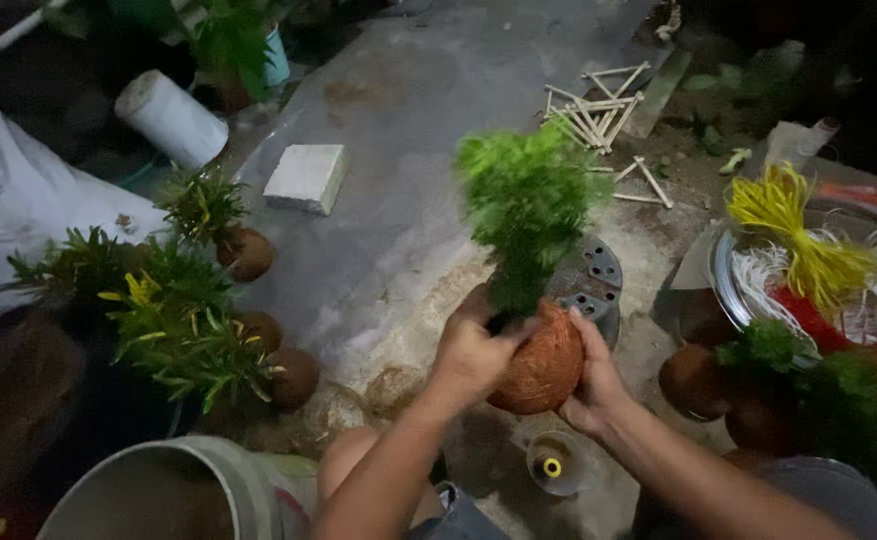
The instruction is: The person sits at a work area and assembles a topiary: they insert a green artificial plant into a round coir fiber ball, then press and pack the coir around the plant's base with both hands while rotating the ball to shape and secure it. They continue turning and pressing the coir surface to firm up the arrangement.
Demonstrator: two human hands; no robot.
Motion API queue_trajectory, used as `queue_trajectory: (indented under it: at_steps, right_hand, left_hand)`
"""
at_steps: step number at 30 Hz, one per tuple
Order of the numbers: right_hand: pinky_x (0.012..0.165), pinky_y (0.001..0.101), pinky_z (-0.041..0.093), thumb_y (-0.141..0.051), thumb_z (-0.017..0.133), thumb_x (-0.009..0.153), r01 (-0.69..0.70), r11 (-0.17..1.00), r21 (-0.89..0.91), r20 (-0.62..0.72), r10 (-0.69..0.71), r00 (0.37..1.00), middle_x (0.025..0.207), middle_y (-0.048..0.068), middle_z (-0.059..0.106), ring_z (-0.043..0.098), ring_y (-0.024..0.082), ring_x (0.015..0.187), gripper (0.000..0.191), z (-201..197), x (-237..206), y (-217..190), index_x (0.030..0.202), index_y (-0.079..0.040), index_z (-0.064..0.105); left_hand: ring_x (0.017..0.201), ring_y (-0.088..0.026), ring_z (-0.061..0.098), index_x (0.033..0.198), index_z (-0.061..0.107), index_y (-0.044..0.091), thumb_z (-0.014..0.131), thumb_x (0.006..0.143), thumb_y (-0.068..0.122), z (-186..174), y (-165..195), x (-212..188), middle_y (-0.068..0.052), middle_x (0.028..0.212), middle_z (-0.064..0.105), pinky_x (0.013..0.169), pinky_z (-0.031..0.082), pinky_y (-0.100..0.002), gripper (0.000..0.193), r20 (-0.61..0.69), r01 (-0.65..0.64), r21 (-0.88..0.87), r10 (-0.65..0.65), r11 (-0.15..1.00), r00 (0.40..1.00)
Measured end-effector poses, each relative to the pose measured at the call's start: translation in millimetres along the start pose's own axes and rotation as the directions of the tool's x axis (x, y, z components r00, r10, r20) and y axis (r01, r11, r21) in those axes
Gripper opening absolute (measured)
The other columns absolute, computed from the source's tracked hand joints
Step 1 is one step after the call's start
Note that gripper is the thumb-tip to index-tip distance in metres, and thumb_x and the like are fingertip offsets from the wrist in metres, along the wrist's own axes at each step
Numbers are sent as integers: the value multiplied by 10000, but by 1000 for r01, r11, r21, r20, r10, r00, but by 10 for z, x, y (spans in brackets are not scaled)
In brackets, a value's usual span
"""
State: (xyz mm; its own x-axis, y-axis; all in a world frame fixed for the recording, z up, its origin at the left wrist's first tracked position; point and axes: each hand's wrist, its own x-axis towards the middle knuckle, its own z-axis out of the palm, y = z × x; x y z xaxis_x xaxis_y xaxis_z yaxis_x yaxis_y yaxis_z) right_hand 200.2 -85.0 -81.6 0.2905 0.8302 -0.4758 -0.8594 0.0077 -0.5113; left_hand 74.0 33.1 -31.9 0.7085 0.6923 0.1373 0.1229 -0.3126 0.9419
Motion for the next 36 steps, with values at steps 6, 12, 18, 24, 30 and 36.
queue_trajectory:
  at_steps: [6, 12, 18, 24, 30, 36]
  right_hand:
    - [990, 564, 506, -623, 436, 946, -14, 995, 99, 2, 14, 1000, 1296, 114, 678, 650, 327, 1158, 620, -137, 114, -260, 1302, -147, 615]
    - [1022, 563, 496, -634, 435, 1017, 33, 995, 92, -26, -30, 999, 1236, 87, 642, 631, 312, 1133, 551, -110, 110, -276, 1267, -169, 594]
    - [1044, 533, 489, -639, 346, 1008, 95, 994, 44, -64, -92, 994, 1291, 143, 667, 641, 331, 1170, 681, 33, 28, -223, 1316, -85, 595]
    - [1040, 535, 484, -701, 327, 960, 45, 998, 41, 4, -46, 999, 1324, 175, 649, 619, 359, 1208, 765, 133, 100, -363, 1329, -80, 577]
    - [967, 590, 493, -725, 375, 894, -32, 999, 16, 57, 31, 998, 1295, 160, 659, 633, 378, 1157, 785, -50, 145, -401, 1359, -129, 590]
    - [1025, 510, 503, -530, 421, 1008, -18, 998, 63, 213, 4, 977, 1326, 166, 649, 627, 343, 1183, 616, -253, 192, -257, 1355, -48, 587]
  left_hand:
    - [1389, -168, 485, 1494, 469, 135, 534, 997, 455, -20, -343, 157, -16, 1487, 538, 1140, 338, -356, 595, -61, 289, -589, -398, 755, 915]
    - [1280, -334, 604, 1372, 593, 55, 503, 955, 574, 306, -422, 49, -143, 1373, 647, 1104, 464, -507, 672, 230, 401, -865, -472, 301, 851]
    - [1246, -317, 644, 1337, 621, 63, 564, 924, 570, 340, -273, -17, -143, 1353, 670, 1095, 490, -507, 657, 133, 420, -823, -589, 382, 797]
    - [1243, -303, 631, 1361, 601, 59, 533, 944, 550, 306, -289, -12, -132, 1371, 657, 1112, 463, -483, 648, 94, 273, -917, -508, 291, 856]
    - [1326, -278, 565, 1433, 569, 10, 337, 992, 673, 172, -443, 0, -207, 1439, 599, 1126, 422, -488, 829, 48, 395, -710, -519, 583, 853]
    - [1320, -338, 584, 1434, 529, 73, 392, 950, 659, 263, -432, -53, -175, 1465, 582, 1115, 459, -527, 772, 367, 532, -818, -511, 220, 777]
